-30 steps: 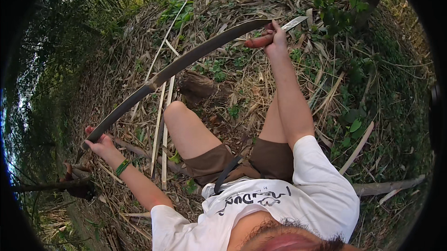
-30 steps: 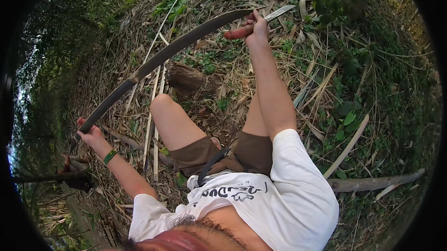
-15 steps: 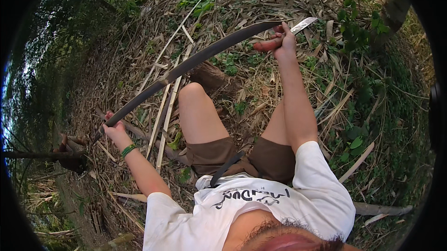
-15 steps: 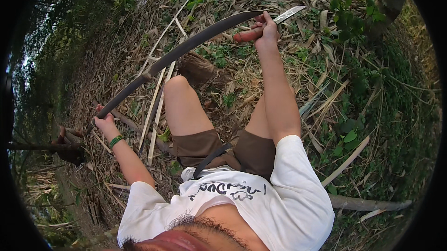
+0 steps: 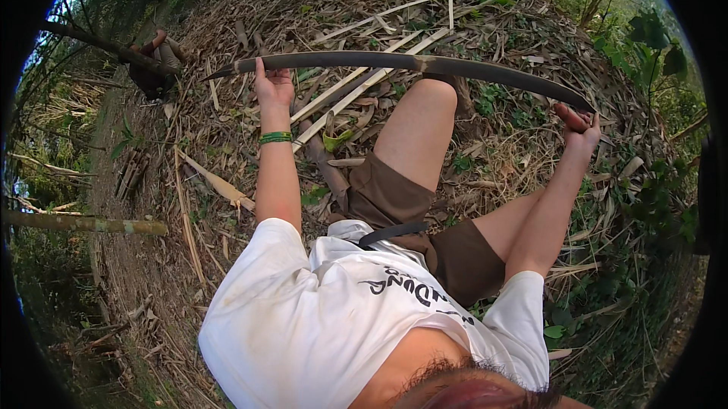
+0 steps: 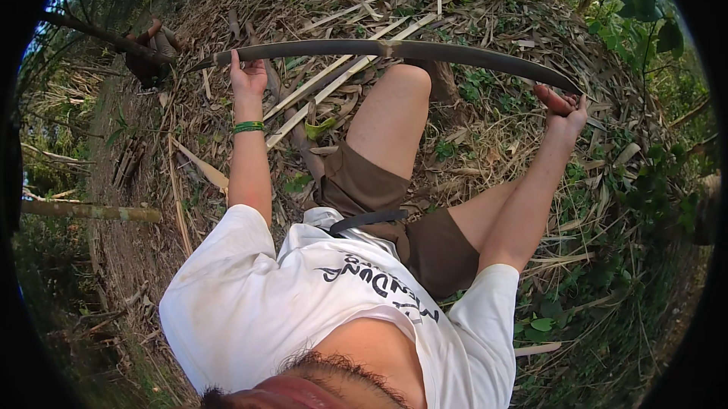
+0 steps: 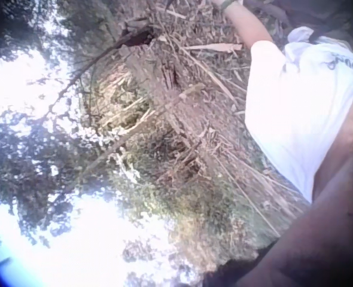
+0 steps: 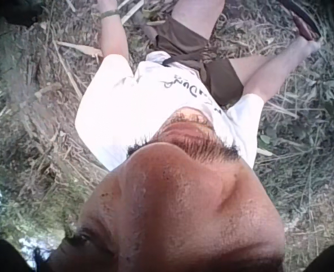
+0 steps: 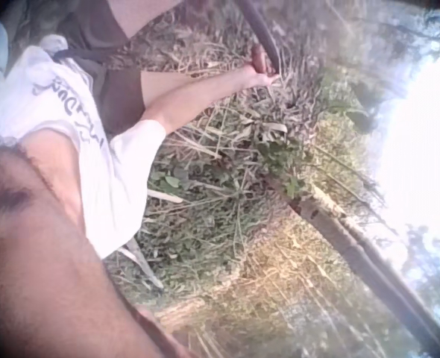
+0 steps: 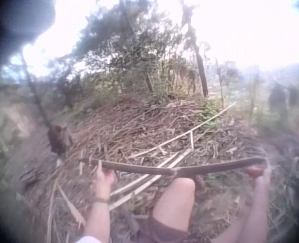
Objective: The person uses a large knife to shave and smooth several strips of bamboo while sitting on the ground outdoors.
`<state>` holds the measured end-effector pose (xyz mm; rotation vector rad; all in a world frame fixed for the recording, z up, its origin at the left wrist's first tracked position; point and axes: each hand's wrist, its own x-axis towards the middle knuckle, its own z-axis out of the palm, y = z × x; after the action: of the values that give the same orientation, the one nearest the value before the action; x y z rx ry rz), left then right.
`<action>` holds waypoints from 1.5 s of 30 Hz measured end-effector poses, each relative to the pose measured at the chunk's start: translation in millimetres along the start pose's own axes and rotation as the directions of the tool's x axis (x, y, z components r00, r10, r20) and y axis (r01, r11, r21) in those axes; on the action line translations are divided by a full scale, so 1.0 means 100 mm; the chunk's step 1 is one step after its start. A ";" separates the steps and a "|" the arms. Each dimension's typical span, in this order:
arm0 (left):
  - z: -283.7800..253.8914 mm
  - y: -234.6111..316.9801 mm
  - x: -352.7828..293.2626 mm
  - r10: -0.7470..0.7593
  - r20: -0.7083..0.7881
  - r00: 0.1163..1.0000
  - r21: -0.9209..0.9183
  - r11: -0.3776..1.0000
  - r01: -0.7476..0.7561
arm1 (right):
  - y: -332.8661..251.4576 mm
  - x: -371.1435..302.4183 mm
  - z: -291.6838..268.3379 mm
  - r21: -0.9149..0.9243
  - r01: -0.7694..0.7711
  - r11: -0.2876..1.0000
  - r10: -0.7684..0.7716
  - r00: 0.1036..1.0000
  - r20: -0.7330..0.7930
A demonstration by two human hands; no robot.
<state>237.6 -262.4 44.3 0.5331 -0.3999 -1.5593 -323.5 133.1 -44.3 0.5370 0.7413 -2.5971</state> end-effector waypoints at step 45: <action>-2.79 -0.71 0.23 0.014 -0.548 0.837 -0.055 0.997 -0.053 | 0.86 0.14 0.37 -0.465 -0.115 0.878 0.179 0.979 0.096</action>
<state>334.4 -261.9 -227.6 0.8823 0.0864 -1.3063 -305.2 41.6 -57.4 0.2542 1.1708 -2.1844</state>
